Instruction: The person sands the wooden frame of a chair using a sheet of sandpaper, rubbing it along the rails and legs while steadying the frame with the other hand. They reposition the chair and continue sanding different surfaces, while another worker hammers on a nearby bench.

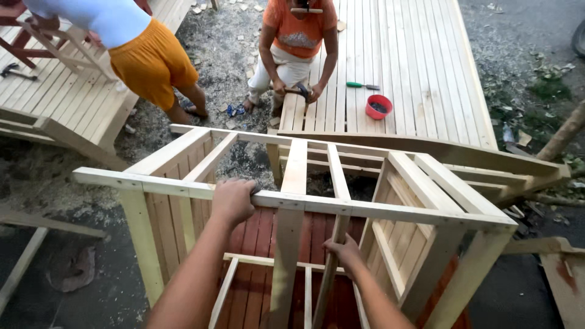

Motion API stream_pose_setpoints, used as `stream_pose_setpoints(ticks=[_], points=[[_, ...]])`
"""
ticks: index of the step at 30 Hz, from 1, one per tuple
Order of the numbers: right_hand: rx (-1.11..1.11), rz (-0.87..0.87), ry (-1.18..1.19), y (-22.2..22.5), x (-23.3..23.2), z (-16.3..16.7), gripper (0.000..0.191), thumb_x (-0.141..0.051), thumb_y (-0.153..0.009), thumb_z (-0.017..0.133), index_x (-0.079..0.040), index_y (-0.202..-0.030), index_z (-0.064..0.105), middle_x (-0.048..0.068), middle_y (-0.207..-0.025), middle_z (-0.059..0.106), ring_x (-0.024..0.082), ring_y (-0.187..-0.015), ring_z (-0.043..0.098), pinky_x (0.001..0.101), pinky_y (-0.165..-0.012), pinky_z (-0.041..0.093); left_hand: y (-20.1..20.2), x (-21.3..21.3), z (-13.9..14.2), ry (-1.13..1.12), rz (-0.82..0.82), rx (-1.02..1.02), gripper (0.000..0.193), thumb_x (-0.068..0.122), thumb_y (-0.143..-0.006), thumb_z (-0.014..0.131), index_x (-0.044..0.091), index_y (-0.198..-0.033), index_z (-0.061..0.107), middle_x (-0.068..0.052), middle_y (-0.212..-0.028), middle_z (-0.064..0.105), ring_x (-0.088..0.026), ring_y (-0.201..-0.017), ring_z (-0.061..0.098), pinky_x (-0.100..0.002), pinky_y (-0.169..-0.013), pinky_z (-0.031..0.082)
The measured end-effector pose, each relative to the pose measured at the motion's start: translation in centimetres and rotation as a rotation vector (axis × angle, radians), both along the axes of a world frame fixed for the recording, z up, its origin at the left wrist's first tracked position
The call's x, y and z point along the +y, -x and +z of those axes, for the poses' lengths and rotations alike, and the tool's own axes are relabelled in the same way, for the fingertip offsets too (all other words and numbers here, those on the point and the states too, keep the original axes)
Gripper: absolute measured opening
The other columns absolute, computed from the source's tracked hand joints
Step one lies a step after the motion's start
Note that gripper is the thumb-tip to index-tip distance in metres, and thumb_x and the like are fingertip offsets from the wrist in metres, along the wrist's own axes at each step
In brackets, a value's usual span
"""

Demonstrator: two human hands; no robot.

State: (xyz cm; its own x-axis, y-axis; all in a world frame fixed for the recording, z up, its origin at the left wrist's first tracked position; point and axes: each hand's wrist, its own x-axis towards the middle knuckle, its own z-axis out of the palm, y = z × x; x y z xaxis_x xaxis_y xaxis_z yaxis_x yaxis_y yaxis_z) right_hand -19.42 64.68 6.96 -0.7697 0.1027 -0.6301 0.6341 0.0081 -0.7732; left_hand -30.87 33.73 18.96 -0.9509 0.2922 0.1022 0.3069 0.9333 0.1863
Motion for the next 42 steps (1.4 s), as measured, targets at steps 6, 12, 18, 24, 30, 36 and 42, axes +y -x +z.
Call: stream_pose_setpoints(ticks=[6, 12, 18, 24, 30, 36, 42], points=[[0.203, -0.529, 0.786, 1.9, 2.8, 1.7, 0.032, -0.016, -0.087, 0.066, -0.008, -0.118, 0.061, 0.013, -0.114, 0.071, 0.029, -0.105, 0.067, 0.0470, -0.094, 0.050, 0.9, 0.7, 0.0, -0.018, -0.009, 0.007, 0.026, 0.018, -0.064, 0.069, 0.017, -0.090, 0.074, -0.006, -0.093, 0.074, -0.029, -0.094, 0.067, -0.049, -0.085, 0.047], [0.307, -1.176, 0.984, 6.9, 7.2, 5.0, 0.036, -0.042, -0.097, 0.060, -0.007, -0.094, 0.054, 0.010, -0.093, 0.064, 0.027, -0.089, 0.065, 0.0419, -0.085, 0.056, 2.2, 1.1, 0.5, 0.150, -0.056, -0.155, 0.020, 0.021, -0.070, 0.069, 0.020, -0.089, 0.075, -0.008, -0.085, 0.074, -0.030, -0.088, 0.071, -0.047, -0.081, 0.051], [0.234, -1.304, 1.028, 11.1, 10.2, 4.4, 0.022, -0.015, -0.095, 0.065, -0.011, -0.081, 0.047, 0.001, -0.066, 0.048, 0.015, -0.061, 0.050, 0.0341, -0.068, 0.051, 4.2, 2.4, 1.0, 0.174, -0.013, -0.295, 0.026, 0.020, -0.073, 0.067, 0.025, -0.096, 0.077, -0.008, -0.083, 0.075, -0.028, -0.084, 0.073, -0.045, -0.083, 0.053], [0.147, -1.357, 1.010, 12.8, 10.7, 4.1, 0.017, -0.011, -0.080, 0.058, -0.012, -0.071, 0.044, 0.001, -0.060, 0.044, 0.016, -0.056, 0.046, 0.0352, -0.063, 0.050, 5.7, 3.2, 1.6, 0.149, -0.002, -0.237, 0.021, 0.022, -0.071, 0.070, 0.024, -0.090, 0.079, -0.009, -0.082, 0.074, -0.032, -0.082, 0.071, -0.045, -0.074, 0.055], [0.174, -1.334, 0.997, 13.2, 12.6, 5.6, 0.014, -0.013, -0.072, 0.056, -0.011, -0.068, 0.043, 0.005, -0.061, 0.045, 0.022, -0.061, 0.050, 0.0366, -0.068, 0.049, 7.7, 5.1, 1.1, 0.096, -0.045, -0.310, 0.013, 0.025, -0.077, 0.069, 0.023, -0.086, 0.078, -0.008, -0.079, 0.074, -0.027, -0.076, 0.073, -0.043, -0.072, 0.056], [0.232, -1.293, 0.970, 15.4, 15.3, 6.6, 0.012, -0.013, -0.085, 0.057, -0.010, -0.078, 0.048, 0.004, -0.071, 0.051, 0.020, -0.072, 0.054, 0.0411, -0.082, 0.055, 12.4, 7.8, 0.0, 0.002, -0.115, -0.138, 0.018, 0.019, -0.074, 0.069, 0.023, -0.088, 0.079, -0.009, -0.083, 0.075, -0.029, -0.083, 0.072, -0.046, -0.084, 0.053], [0.294, -1.213, 0.969, 19.0, 15.5, 5.3, 0.027, -0.025, -0.100, 0.063, -0.009, -0.083, 0.049, 0.003, -0.076, 0.052, 0.021, -0.078, 0.057, 0.0391, -0.082, 0.057, 15.9, 8.4, -1.3, -0.001, -0.155, -0.164, 0.031, 0.017, -0.074, 0.068, 0.019, -0.104, 0.075, -0.009, -0.101, 0.075, -0.031, -0.103, 0.067, -0.046, -0.094, 0.049]])
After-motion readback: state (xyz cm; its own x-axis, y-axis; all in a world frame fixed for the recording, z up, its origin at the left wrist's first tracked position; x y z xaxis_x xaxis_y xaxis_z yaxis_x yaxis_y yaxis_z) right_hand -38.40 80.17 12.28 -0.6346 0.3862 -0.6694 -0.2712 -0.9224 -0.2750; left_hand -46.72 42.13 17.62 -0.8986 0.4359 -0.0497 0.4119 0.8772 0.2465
